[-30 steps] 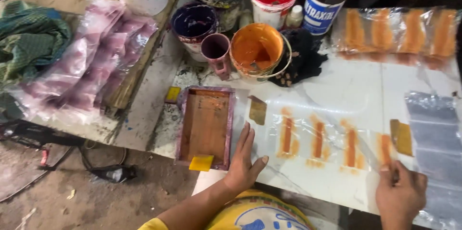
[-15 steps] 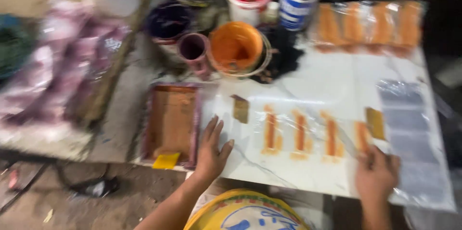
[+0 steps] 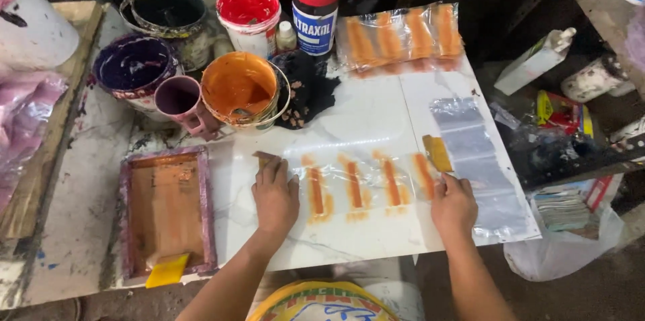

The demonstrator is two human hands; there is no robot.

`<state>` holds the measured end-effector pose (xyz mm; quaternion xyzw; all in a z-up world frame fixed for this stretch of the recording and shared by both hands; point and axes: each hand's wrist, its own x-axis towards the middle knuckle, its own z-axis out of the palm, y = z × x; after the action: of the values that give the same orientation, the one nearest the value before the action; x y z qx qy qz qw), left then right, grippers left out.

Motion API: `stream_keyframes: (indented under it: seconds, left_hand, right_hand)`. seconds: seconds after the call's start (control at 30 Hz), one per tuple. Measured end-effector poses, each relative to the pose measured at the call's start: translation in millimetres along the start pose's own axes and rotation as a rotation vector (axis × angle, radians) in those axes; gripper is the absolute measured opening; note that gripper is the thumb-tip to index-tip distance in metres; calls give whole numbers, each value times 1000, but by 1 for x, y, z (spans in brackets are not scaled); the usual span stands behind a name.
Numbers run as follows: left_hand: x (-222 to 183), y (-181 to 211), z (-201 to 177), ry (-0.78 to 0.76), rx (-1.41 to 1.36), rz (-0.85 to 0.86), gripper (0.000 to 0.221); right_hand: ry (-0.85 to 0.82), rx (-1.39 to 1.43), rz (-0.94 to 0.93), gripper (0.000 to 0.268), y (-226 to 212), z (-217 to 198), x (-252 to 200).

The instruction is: Screen printing a design onto small plastic bags using a manual screen and squeegee.

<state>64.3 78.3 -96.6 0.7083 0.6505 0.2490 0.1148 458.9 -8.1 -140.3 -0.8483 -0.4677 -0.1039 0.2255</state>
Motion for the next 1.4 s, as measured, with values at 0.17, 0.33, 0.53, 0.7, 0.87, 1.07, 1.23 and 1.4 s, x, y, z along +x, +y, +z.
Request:
stream_keyframes:
  seconds: [0.17, 0.33, 0.53, 0.7, 0.87, 1.07, 1.23, 1.4]
  left_hand:
    - [11, 8, -10, 36, 32, 19, 32]
    - [10, 0, -5, 47, -18, 48, 20]
    - [-3, -10, -10, 15, -120, 194, 28]
    - [-5, -8, -4, -51, 47, 241, 23]
    - [-5, -6, 6, -91, 62, 213, 12]
    - [-3, -7, -4, -123, -75, 125, 7]
    - [0, -17, 6, -99, -283, -11, 9]
    - [11, 19, -53, -260, -950, -433, 19]
  right_hand:
    - [13, 3, -46, 24, 1, 4, 14]
    - [-17, -18, -10, 22, 22, 16, 12]
    - [7, 23, 5, 16, 44, 20, 12]
    - [-70, 28, 29, 14, 31, 7, 15]
    - [-189, -3, 85, 18, 16, -5, 21]
    - [-302, 130, 201, 17, -10, -29, 16]
    - [-365, 343, 369, 18, -25, -51, 14]
    - [-277, 1080, 460, 20, -55, -107, 14]
